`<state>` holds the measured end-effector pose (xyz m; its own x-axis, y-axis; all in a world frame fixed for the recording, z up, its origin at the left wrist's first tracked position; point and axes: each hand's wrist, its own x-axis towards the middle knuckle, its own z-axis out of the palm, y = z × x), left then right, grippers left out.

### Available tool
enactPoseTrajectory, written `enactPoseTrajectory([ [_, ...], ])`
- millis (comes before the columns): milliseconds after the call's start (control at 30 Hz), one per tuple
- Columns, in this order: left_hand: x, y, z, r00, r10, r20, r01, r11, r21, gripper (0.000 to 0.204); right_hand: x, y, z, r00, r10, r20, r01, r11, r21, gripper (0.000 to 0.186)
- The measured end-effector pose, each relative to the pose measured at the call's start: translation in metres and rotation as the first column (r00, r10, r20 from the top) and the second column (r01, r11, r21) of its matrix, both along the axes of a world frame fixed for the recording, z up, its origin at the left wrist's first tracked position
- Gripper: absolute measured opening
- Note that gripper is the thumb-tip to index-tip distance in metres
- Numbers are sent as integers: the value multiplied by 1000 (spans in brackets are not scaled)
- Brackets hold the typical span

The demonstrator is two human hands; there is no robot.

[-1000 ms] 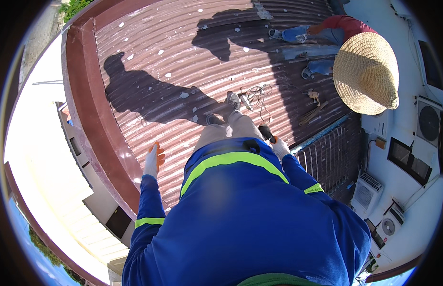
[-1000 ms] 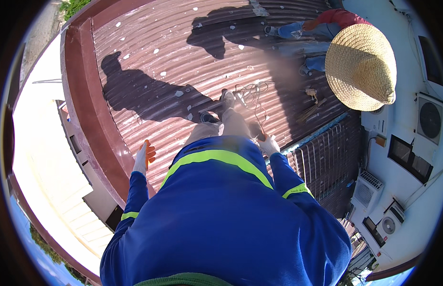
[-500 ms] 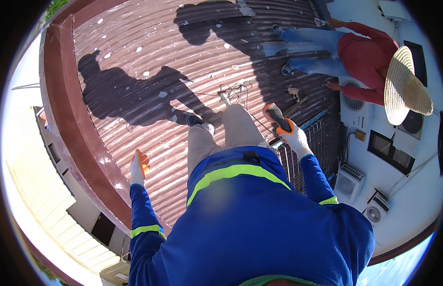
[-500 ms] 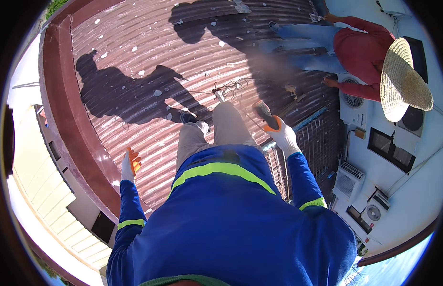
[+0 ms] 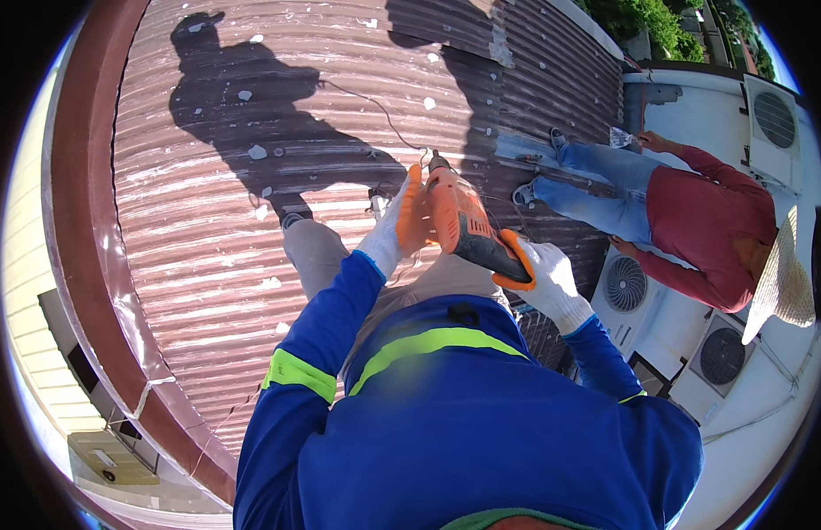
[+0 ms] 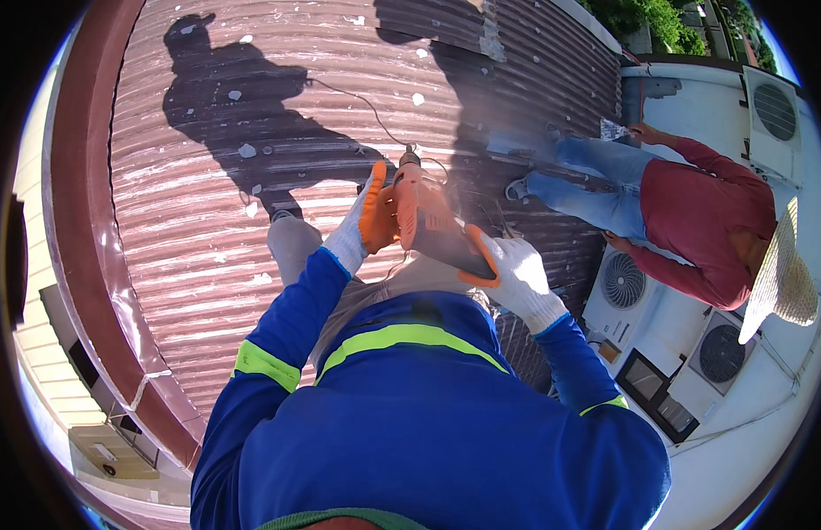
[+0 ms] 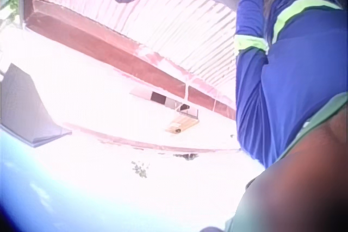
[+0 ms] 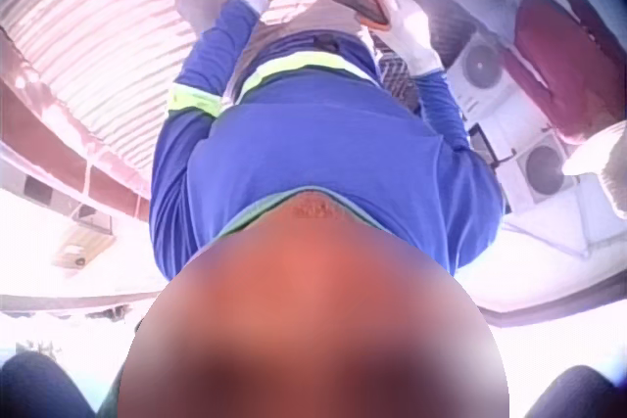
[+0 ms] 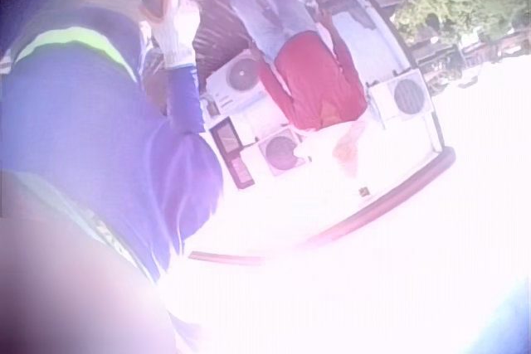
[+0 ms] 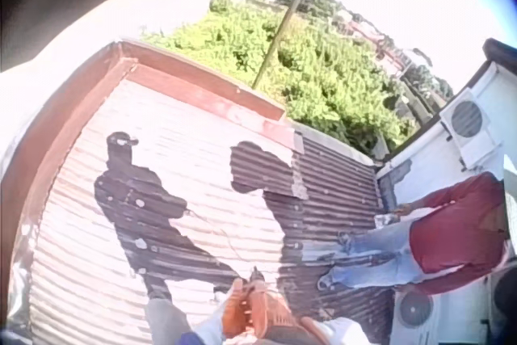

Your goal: The person uses a corded drill to fasten a metal sheet onto a corrugated metal roof. They position the sheet, drill fasteners, and adjust the sheet while a coworker assists nearby.

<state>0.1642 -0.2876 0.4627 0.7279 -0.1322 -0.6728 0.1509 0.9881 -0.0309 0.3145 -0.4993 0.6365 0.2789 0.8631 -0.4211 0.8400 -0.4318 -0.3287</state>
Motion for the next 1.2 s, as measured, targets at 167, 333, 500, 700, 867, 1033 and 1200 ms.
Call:
enactPoseTrajectory([
  [167, 54, -89, -52, 901, 434, 5, -432, 899, -73, 69, 79, -69, -140, 966, 226, -126, -212, 971, 113, 74],
  [333, 119, -152, -37, 871, 476, -121, -439, 865, 243, 61, 118, -111, -177, 960, 14, -279, 20, 993, 118, 75],
  [500, 210, -192, 4, 903, 316, -290, -139, 855, 500, 71, 150, -154, -169, 31, -531, -847, 544, 720, -431, 46],
  [700, 283, -213, 33, 895, 351, -275, -139, 806, 576, 61, 175, -188, -181, -250, -359, -899, 746, 520, -415, 44],
  [867, 299, -205, 38, 893, 351, -281, -147, 819, 555, 61, 196, -182, -184, 7, -361, -933, 671, 693, -263, 49],
  [1033, 303, -178, 29, 903, 294, -314, -72, 823, 563, 62, 193, -156, -177, -138, -370, -919, 686, 633, -357, 49],
  [1200, 300, -136, 16, 895, 215, -390, -37, 909, 416, 58, 185, -125, -177, -447, -463, -766, 664, 401, -630, 74],
])
